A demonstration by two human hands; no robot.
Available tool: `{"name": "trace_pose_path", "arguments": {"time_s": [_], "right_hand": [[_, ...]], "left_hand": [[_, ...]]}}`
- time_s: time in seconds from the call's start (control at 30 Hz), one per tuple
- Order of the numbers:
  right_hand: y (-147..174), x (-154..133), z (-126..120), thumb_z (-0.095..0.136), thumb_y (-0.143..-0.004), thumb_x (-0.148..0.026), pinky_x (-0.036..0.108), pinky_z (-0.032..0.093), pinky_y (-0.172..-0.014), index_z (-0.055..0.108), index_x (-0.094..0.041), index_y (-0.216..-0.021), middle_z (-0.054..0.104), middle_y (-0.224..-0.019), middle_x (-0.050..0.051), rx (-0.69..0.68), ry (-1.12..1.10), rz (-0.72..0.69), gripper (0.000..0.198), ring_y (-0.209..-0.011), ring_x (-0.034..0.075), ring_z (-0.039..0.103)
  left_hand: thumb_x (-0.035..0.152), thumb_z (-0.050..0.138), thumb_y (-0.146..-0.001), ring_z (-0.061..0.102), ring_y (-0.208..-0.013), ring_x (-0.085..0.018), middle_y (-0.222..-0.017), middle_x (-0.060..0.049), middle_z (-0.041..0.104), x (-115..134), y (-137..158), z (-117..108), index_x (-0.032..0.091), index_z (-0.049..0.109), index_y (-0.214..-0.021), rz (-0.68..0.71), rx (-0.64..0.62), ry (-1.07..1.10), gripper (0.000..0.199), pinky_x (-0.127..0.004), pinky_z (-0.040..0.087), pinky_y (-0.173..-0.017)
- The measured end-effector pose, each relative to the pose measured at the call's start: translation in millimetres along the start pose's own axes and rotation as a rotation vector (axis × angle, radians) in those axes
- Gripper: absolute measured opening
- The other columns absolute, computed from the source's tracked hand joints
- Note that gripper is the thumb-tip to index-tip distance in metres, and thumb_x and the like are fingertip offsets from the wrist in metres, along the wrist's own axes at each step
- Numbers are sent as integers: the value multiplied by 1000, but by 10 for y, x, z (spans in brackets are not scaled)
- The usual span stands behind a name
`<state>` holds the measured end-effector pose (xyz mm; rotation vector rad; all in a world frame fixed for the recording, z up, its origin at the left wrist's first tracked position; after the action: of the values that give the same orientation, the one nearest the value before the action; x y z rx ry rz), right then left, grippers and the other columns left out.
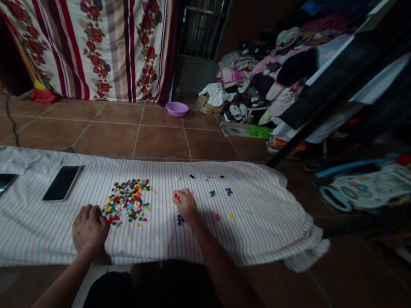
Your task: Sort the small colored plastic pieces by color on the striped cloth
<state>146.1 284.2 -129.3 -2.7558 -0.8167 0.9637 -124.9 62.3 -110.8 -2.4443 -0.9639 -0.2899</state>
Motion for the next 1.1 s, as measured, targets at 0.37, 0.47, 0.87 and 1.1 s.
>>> {"name": "trace_pose_path", "arguments": {"time_s": [0.37,0.47,0.87,1.1], "right_hand": [[-21,97,-244,43,-91,-27,32,52,-84,68,-16,-113,68,-97,11,154,-60,-19,35,-89,20,63],[-41,229,-401,41,-89,-22,34,51,-86,70,-16,-107,68,-96,11,196,-10,3,35,-91,21,62],[-74,435,-420,54,-79,-13,30,48,-86,73,-17,-96,66,-96,8,-38,127,7,25,-88,18,62],[-51,451,-468,52,-79,-7,26,45,-85,71,-18,-85,65,-91,7,-43,207,68,23,-89,18,60]], "left_hand": [[24,42,-85,44,-132,-32,-131,-21,57,3,7,0,8,61,-116,9,15,0,40,-49,34,-110],[24,42,-84,43,-132,-33,-131,-21,57,-8,13,14,9,61,-116,21,31,10,40,-50,35,-109],[24,42,-84,46,-130,-32,-129,-21,58,-7,9,2,8,62,-115,37,53,-19,40,-48,35,-110],[25,40,-85,46,-131,-32,-131,-19,58,-3,11,10,9,61,-116,48,58,-33,40,-47,36,-109]]}}
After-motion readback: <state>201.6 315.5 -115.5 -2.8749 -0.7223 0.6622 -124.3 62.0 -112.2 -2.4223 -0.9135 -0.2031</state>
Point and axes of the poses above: each hand's wrist, its own y-axis away from the middle knuckle, its own z-axis out of the palm, x = y × z, the point moved 7 cm from there along -y, towards the middle knuckle
